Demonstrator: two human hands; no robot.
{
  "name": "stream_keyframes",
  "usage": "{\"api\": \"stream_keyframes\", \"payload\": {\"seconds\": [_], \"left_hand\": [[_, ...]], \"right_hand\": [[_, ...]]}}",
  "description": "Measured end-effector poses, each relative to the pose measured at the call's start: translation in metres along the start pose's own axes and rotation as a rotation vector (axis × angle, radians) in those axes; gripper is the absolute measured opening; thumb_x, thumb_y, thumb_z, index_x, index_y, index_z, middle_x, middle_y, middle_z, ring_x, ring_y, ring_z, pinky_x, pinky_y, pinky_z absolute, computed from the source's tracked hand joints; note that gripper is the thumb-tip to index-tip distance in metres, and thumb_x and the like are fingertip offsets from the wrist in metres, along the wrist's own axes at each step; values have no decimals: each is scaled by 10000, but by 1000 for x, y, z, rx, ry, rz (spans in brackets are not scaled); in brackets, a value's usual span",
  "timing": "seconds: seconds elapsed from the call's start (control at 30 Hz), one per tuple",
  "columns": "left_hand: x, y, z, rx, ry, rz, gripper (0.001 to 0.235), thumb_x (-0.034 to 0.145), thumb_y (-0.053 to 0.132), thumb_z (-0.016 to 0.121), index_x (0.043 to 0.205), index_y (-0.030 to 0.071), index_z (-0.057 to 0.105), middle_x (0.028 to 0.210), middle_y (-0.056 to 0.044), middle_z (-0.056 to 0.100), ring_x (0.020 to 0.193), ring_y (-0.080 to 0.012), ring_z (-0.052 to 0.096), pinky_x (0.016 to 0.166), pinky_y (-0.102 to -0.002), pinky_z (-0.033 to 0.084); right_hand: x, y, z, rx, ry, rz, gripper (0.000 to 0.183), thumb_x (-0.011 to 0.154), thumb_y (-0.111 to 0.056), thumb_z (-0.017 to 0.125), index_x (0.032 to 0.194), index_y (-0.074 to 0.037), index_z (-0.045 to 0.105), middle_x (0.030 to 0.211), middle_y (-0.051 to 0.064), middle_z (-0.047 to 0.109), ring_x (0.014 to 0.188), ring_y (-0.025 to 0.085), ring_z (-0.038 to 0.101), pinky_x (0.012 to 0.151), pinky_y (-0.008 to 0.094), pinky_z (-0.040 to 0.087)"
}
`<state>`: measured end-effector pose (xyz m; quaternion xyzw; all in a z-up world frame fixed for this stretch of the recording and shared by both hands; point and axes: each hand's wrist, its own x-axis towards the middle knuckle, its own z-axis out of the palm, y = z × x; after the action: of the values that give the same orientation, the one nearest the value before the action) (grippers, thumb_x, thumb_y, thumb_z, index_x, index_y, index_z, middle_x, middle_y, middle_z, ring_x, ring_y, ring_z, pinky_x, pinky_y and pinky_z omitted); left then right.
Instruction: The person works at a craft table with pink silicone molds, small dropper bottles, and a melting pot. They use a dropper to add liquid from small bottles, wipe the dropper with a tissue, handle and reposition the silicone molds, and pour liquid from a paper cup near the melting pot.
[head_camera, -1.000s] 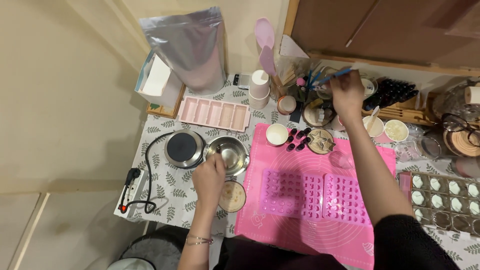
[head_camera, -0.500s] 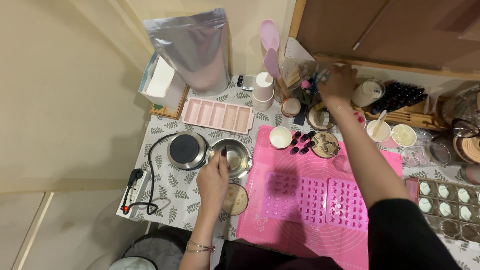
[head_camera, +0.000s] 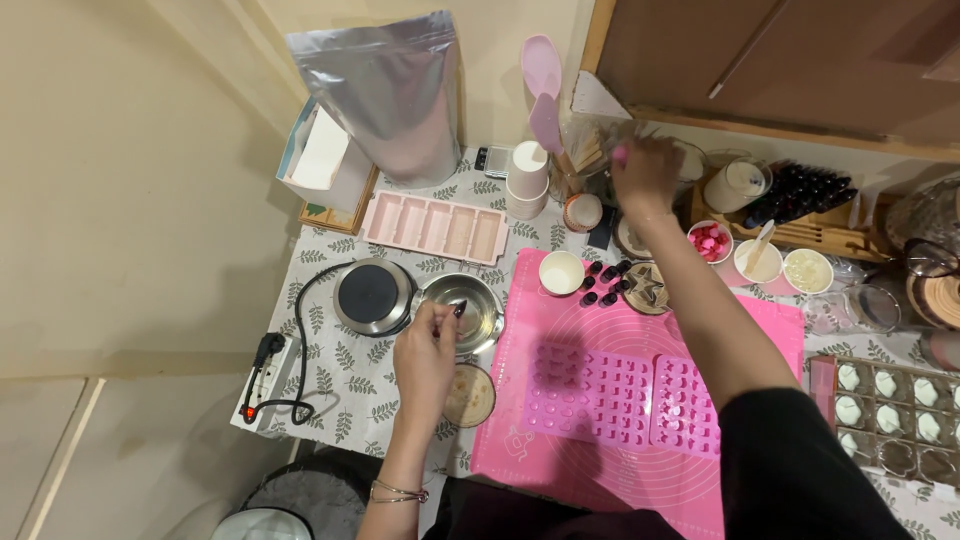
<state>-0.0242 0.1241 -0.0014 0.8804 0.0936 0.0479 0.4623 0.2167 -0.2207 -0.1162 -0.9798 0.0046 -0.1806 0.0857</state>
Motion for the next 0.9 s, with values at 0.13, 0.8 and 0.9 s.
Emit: {"api": "stream_keyframes", "payload": {"seconds": [0.13, 0.8, 0.9], "left_hand": [[0, -8, 0, 101, -31, -24, 213, 1011, 176, 544, 901, 50, 675, 713, -84, 743, 643, -239, 739, 592, -375, 537], [-33, 54, 49, -263, -189, 190, 330, 1072, 125, 417, 1194, 79, 721, 1094, -100, 746, 964, -204, 748, 866, -343, 609], [-39, 57, 56, -177, -171, 375, 454, 916, 95, 635, 1368, 56, 643, 1285, -152, 672, 1144, -269, 656, 964, -376, 518]], "right_hand": [[-23, -17, -94, 252, 217, 51, 140, 964, -147, 719, 1020, -29, 668, 1006, 193, 705, 1003, 387, 643, 908, 500, 483], [-201, -97, -132, 2150, -683, 870, 313, 1055, -291, 561, 1182, -9, 608, 1089, 138, 678, 992, 236, 658, 958, 403, 547], [-223, -120, -122, 2388, -799, 900, 304, 1076, -288, 560, 1212, -19, 589, 1087, 103, 660, 995, 217, 643, 972, 395, 538]]}}
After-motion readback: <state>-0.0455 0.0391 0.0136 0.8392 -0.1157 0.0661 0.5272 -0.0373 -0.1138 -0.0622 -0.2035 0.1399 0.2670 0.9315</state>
